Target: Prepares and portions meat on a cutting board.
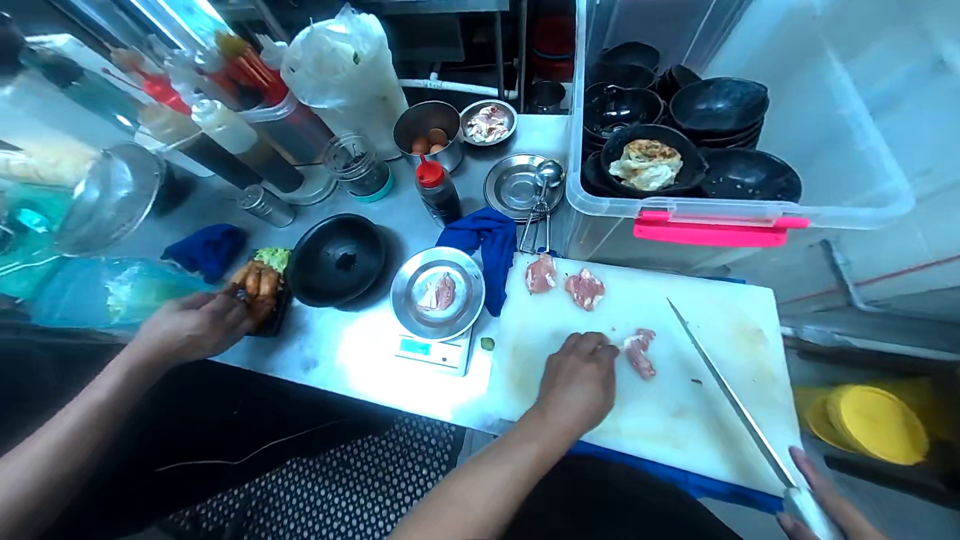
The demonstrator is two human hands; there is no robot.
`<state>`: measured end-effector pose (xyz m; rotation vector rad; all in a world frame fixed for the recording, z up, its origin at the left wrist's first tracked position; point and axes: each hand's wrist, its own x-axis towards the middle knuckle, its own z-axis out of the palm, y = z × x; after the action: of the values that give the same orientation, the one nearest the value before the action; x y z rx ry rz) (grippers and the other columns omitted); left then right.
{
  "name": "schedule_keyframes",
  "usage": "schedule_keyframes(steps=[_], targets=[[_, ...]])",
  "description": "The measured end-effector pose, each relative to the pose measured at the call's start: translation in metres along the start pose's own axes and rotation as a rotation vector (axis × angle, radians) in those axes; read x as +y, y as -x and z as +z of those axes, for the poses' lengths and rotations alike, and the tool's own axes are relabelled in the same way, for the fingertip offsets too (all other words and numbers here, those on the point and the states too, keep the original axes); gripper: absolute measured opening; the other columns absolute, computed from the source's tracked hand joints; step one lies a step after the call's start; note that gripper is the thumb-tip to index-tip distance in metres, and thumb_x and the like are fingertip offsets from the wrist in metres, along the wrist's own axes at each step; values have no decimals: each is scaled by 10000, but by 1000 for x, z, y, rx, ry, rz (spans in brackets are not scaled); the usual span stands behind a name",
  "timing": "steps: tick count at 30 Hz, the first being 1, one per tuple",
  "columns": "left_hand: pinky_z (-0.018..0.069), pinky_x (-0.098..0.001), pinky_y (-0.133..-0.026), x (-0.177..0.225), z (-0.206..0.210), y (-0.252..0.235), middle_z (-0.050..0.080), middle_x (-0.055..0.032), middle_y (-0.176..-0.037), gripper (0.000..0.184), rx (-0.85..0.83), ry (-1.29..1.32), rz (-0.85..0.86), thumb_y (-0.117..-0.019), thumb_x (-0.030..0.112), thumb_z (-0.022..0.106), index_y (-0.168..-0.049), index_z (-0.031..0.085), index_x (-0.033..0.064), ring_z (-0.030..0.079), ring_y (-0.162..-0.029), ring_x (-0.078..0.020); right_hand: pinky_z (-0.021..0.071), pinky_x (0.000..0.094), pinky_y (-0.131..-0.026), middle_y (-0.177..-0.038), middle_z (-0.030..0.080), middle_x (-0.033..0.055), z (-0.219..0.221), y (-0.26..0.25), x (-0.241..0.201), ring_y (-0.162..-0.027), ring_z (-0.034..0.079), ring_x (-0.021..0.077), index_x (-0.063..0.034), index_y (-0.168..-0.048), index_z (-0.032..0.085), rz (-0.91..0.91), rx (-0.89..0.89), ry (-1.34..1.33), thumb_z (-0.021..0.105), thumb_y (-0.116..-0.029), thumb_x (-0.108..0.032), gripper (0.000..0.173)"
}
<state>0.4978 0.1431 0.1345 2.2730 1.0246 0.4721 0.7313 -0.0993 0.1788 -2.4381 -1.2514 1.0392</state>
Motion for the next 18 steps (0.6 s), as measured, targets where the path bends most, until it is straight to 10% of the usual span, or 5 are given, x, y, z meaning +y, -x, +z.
schedule_keyframes(steps=[11, 16, 18], targets=[[598, -432, -891, -99, -94, 64, 736, -80, -1117, 217, 379, -206, -273, -954, 172, 623, -1082, 776, 85, 699, -1049, -243, 498, 686, -930, -1279, 653, 289, -5, -59, -10, -1088, 668, 485, -50, -1574, 389, -75, 98, 202, 646, -952, -326, 728], [476, -583, -1039, -145, -136, 6, 601, -167, -1401, 421, 125, -392, -521, -974, 250, 633, -1378, 648, 131, 540, -1312, -394, 484, 685, -958, -1301, 620, 301, 14, -67, -10, -1154, 628, 494, -68, -1547, 442, -74, 175, 222, 655, -933, -222, 667], [504, -591, -1004, -160, -139, -9, 629, -192, -1324, 341, 59, -397, -521, -995, 194, 595, -1317, 689, 134, 577, -1254, -408, 491, 676, -950, -1262, 637, 281, 25, -71, -8, -1137, 634, 482, -93, -1537, 463, -68, 249, 243, 665, -909, -187, 666]])
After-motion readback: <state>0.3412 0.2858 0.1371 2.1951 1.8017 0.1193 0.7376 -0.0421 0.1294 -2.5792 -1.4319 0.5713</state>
